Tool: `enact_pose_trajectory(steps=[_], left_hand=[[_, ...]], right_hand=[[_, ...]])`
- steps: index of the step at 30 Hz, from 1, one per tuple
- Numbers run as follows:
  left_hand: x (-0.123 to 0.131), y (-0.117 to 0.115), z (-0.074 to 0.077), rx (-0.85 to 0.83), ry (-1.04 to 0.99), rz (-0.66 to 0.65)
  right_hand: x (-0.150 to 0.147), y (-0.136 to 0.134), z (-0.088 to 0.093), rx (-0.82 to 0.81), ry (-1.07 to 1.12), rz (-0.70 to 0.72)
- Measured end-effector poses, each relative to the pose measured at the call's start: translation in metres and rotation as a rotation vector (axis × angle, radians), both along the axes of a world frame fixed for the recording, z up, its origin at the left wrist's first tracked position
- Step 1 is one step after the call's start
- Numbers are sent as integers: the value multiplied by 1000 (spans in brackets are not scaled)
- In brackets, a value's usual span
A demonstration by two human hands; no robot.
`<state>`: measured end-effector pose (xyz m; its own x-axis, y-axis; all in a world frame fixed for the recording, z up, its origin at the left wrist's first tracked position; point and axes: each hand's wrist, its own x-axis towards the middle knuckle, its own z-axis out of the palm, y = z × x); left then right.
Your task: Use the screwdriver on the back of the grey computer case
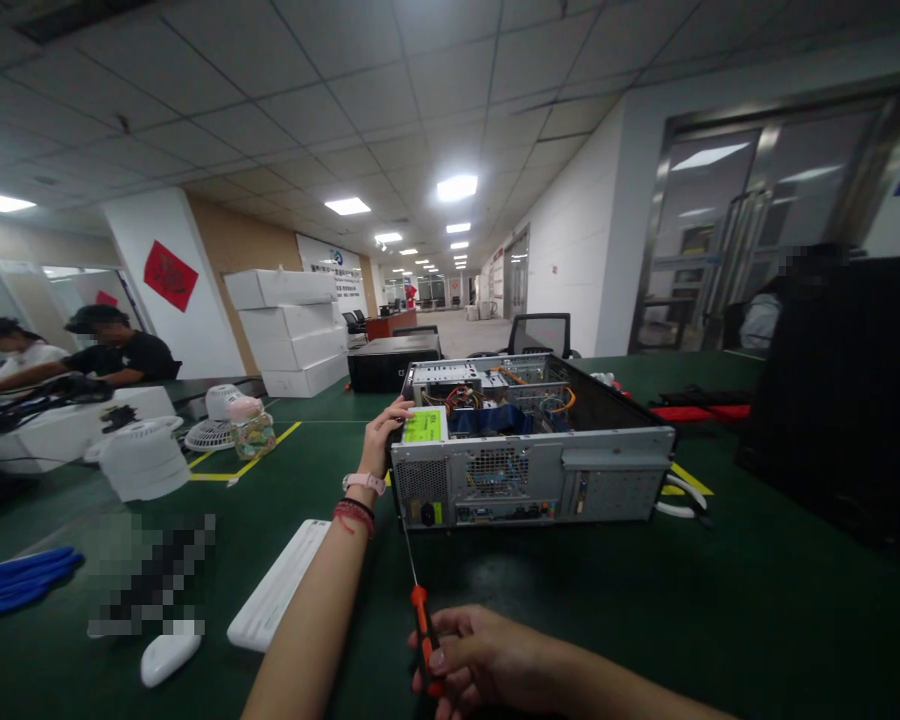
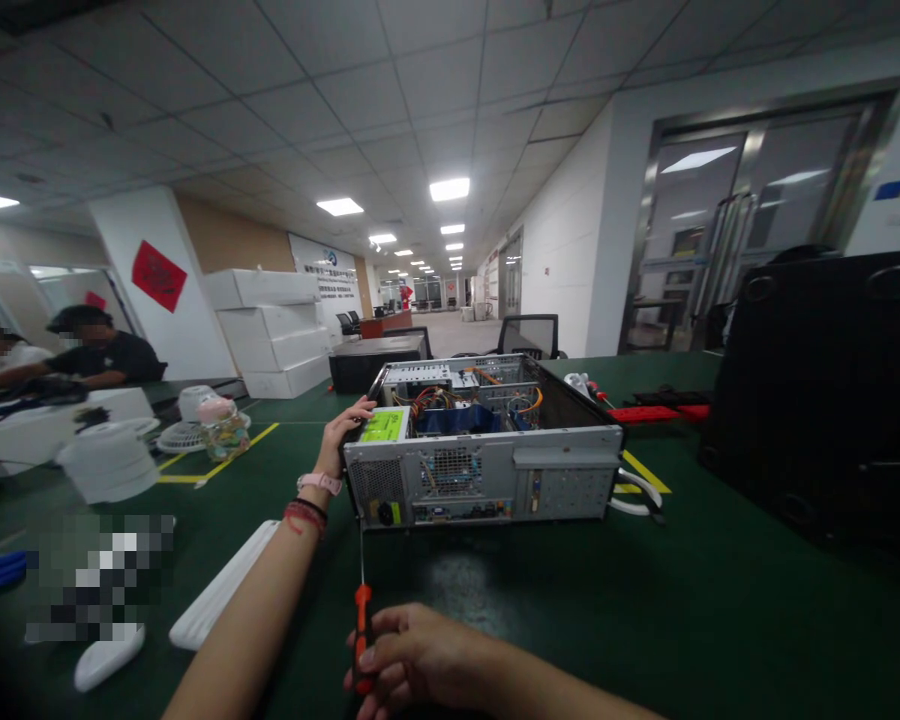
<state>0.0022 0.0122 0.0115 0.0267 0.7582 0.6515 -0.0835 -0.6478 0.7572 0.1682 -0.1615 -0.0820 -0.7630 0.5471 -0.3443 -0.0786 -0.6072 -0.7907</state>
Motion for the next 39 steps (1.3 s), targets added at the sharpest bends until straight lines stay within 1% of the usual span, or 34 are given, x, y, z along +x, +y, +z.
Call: enact_pose_trajectory(steps=[4, 12, 19, 24, 30, 39], left_hand=[[0, 1, -1, -2, -6, 3], [1, -1, 0, -3, -11, 14], [2, 0, 0, 2, -13, 6], [-1, 3, -3, 16, 8, -3], [1, 0, -2, 5, 6, 26], [0, 1, -2, 4, 6, 10]], right_hand=[[0, 0, 0, 9, -14, -14], [3, 4, -6, 27, 99, 53], [-2, 3, -3, 40, -4, 4], [-2, 2, -2, 81, -50, -20], [-2, 2, -2, 77, -141, -69], [-5, 2, -7, 92, -149, -111]])
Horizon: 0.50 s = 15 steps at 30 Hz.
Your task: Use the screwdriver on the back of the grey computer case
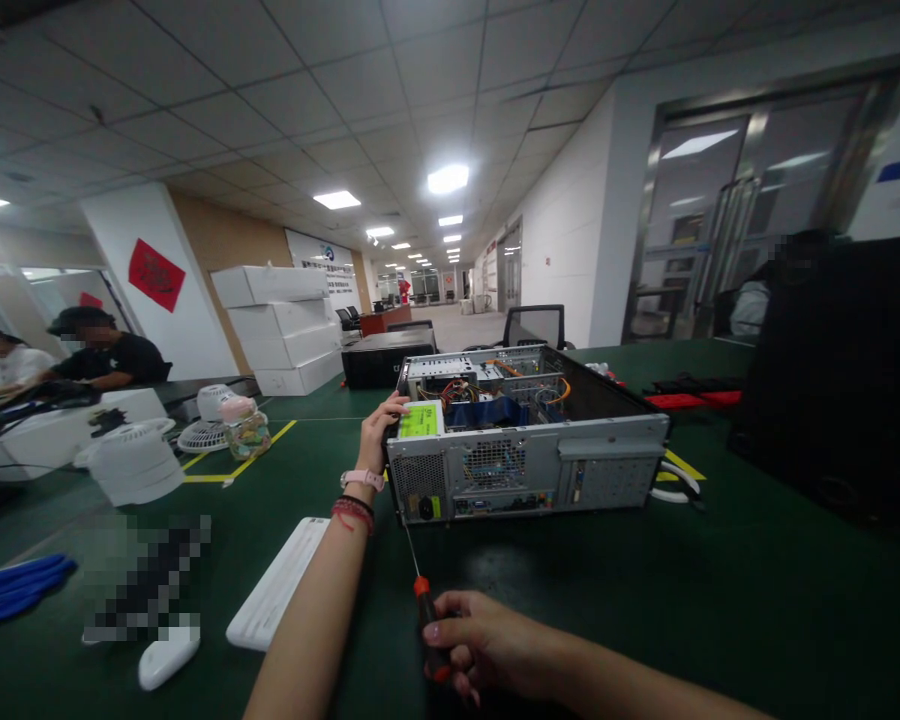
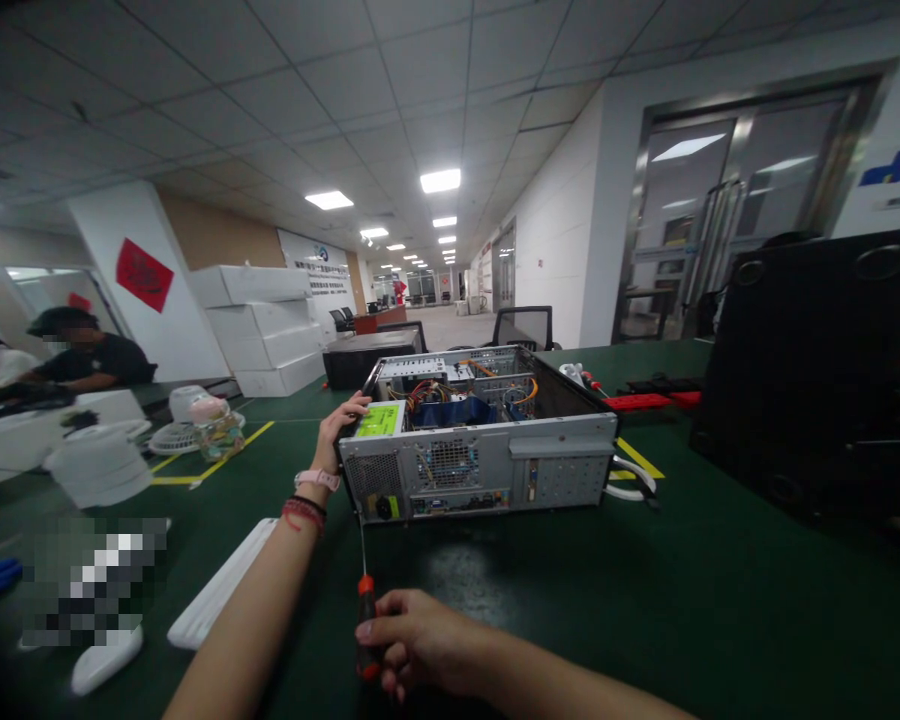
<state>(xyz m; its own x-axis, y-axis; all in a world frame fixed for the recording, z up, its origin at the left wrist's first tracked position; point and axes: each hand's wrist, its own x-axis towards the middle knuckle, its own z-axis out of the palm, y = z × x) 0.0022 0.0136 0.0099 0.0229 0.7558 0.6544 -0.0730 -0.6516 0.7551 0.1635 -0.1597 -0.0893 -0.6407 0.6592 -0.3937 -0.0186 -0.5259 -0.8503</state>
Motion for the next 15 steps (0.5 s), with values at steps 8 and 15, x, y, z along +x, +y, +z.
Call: enact_pose_trajectory(steps=[8, 15], left_hand=[[1, -2, 3, -4, 3, 5], [1, -3, 3, -4, 11, 9]], right_hand=[[0, 1, 0, -15, 79, 107], [5, 4, 4, -47, 155, 136]])
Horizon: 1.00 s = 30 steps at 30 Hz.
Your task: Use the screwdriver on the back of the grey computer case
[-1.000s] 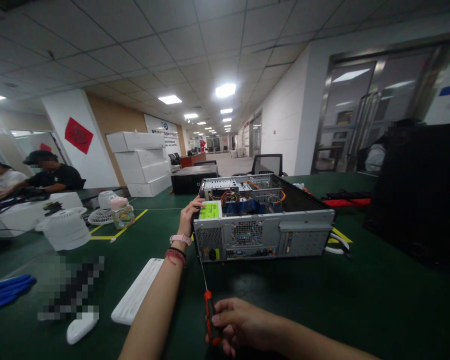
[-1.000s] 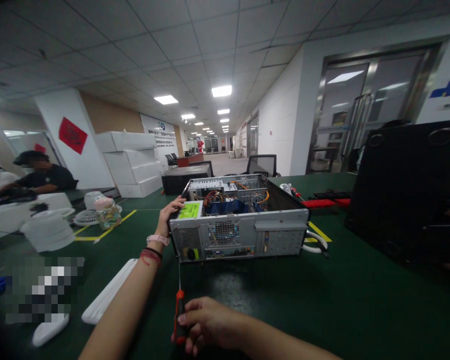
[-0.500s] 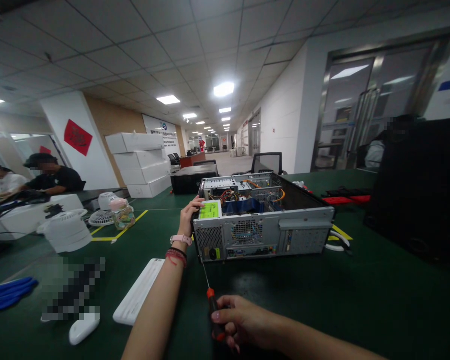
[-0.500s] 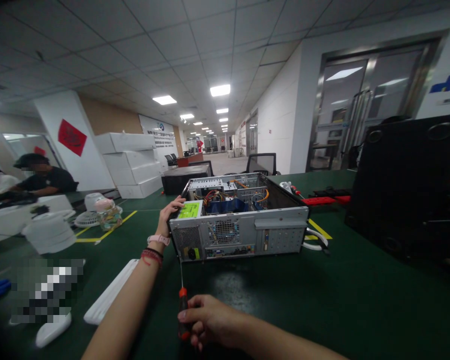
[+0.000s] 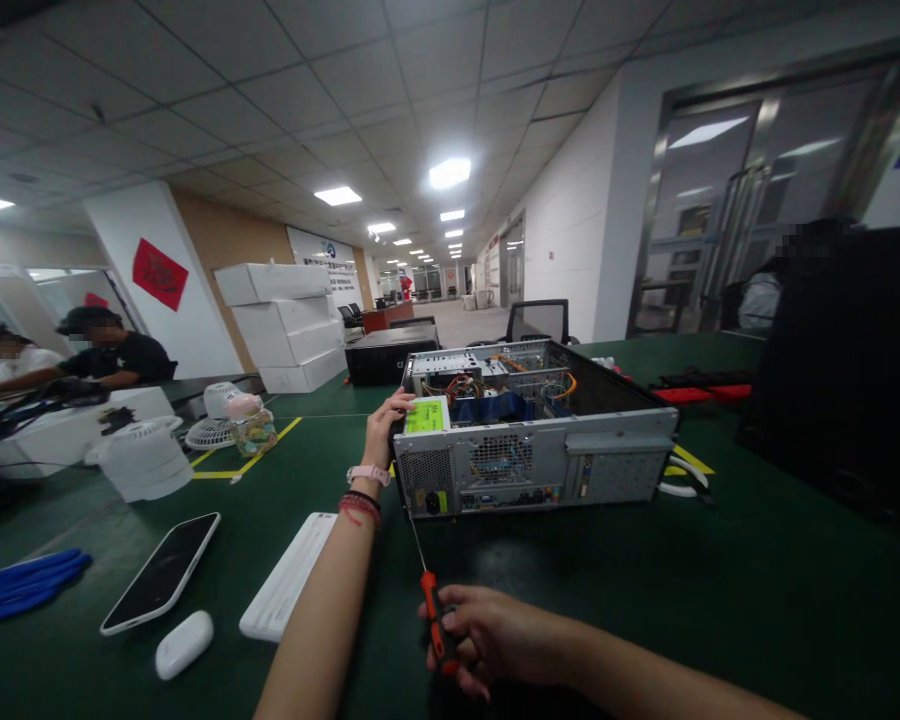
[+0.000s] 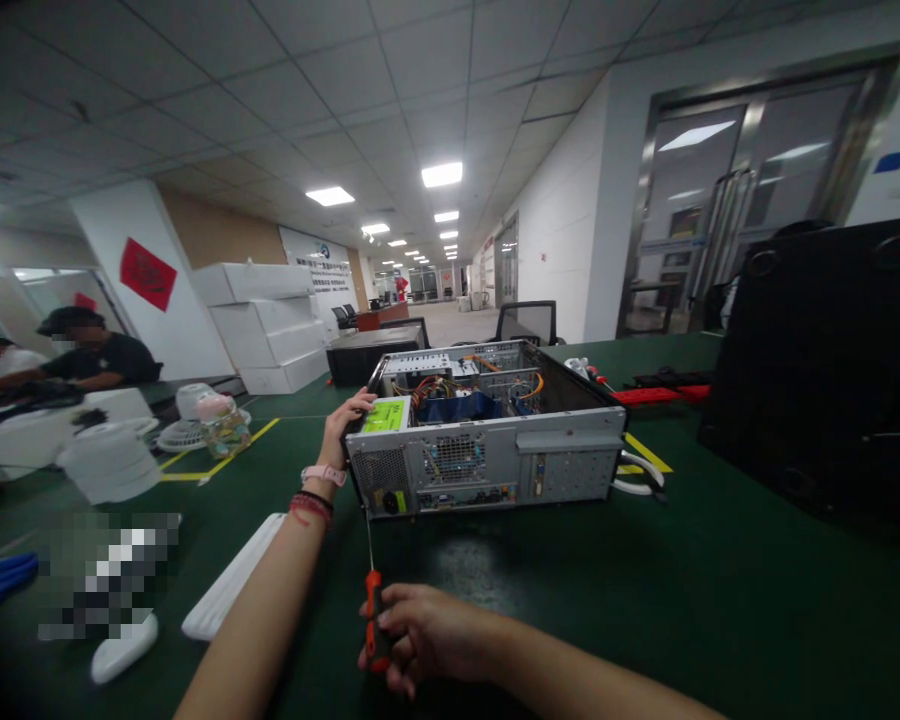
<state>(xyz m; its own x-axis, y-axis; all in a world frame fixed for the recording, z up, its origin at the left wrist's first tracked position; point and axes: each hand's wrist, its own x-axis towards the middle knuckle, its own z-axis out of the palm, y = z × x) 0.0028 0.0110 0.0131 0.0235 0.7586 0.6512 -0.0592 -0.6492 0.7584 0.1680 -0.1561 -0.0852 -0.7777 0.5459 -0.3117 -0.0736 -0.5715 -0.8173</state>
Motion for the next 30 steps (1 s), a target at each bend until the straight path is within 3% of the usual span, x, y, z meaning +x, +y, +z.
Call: enact_pose_trajectory(steps=[9, 15, 30], left_hand=[[0, 3, -1, -12, -10, 1], [-1, 7, -3, 10, -20, -9], [0, 6, -2, 3, -25, 0]], right_hand=[[-1, -4, 2, 41, -131, -95], [-3, -6, -3, 37, -108, -131], [4, -1, -6, -13, 60, 12]])
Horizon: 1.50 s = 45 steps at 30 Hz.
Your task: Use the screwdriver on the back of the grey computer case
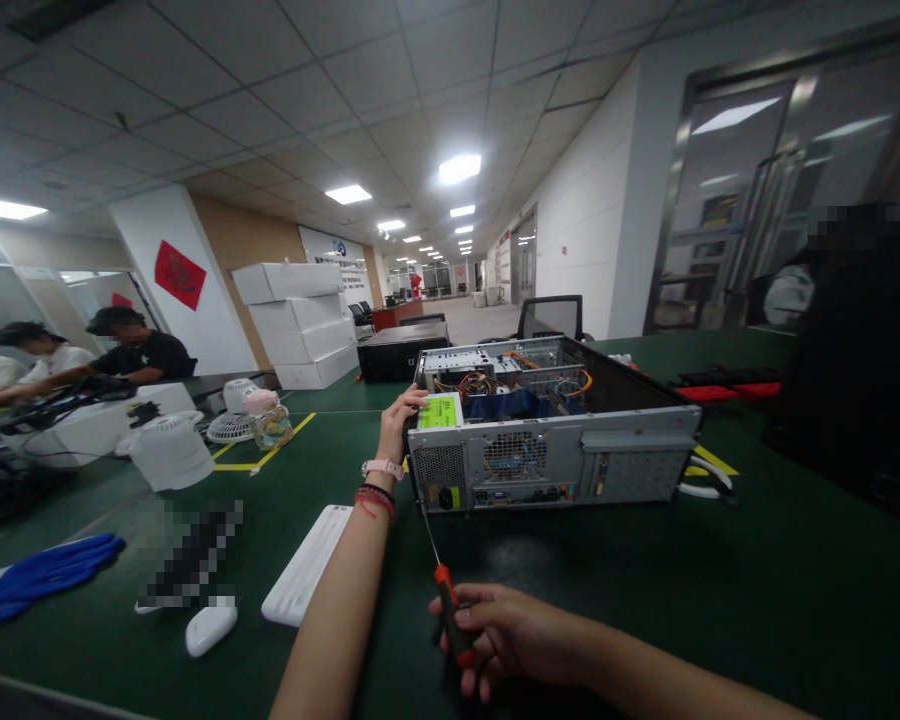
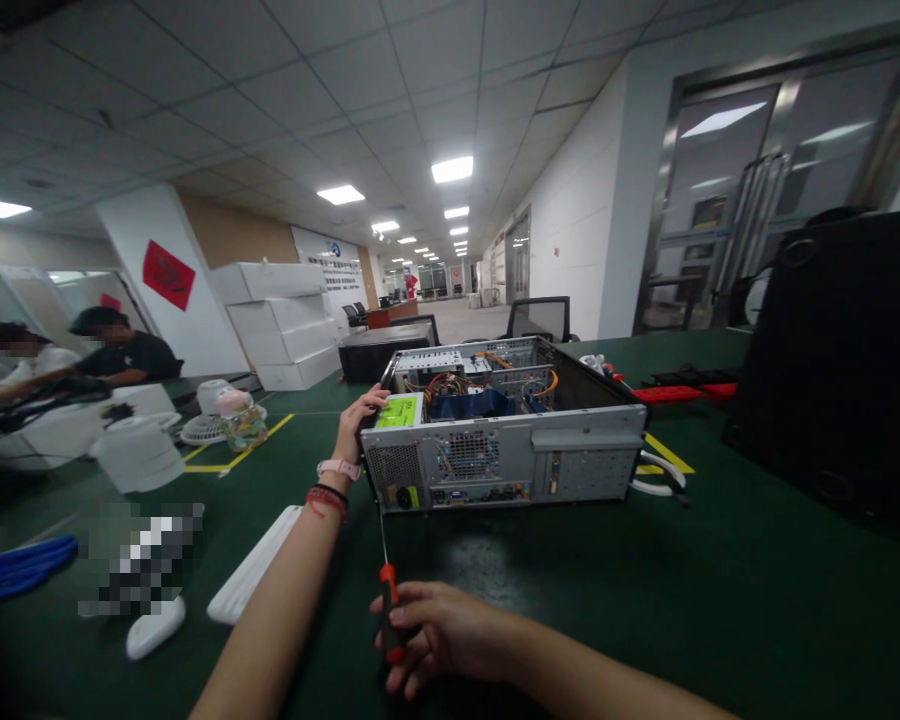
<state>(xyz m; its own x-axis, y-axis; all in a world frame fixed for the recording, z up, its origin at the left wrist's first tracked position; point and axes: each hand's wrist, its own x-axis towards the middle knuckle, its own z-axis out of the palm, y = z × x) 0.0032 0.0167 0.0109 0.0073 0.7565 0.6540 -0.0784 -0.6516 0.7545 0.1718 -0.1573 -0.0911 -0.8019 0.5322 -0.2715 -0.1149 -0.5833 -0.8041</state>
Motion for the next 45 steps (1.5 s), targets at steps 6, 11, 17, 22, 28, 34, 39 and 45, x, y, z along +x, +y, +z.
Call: enact_pose_trajectory(steps=[6, 11, 17, 22, 28, 34, 39, 45], left_hand=[[-2, 4, -3, 7, 12, -16], [-1, 6, -4, 4, -17, -15], [0, 1, 0, 6, -3, -10], [0, -1, 1, 15, 14, -3], [1, -1, 1, 10, -3, -3], [1, 0, 0, 13, 0, -3], [0, 0, -1, 10, -1, -5], [0, -1, -1, 6, -9, -3]], right_hand=[[3, 2, 1, -18, 35, 35], [-1, -2, 4, -24, -46, -63], [-3, -3, 2, -15, -92, -89], [-3, -2, 2, 10, -70, -63], [-2, -1, 3, 0, -51, -43], [-2, 0, 1, 3, -23, -26], [-2, 0, 2, 6, -30, -23], [-3, -2, 4, 4, -59, -42]])
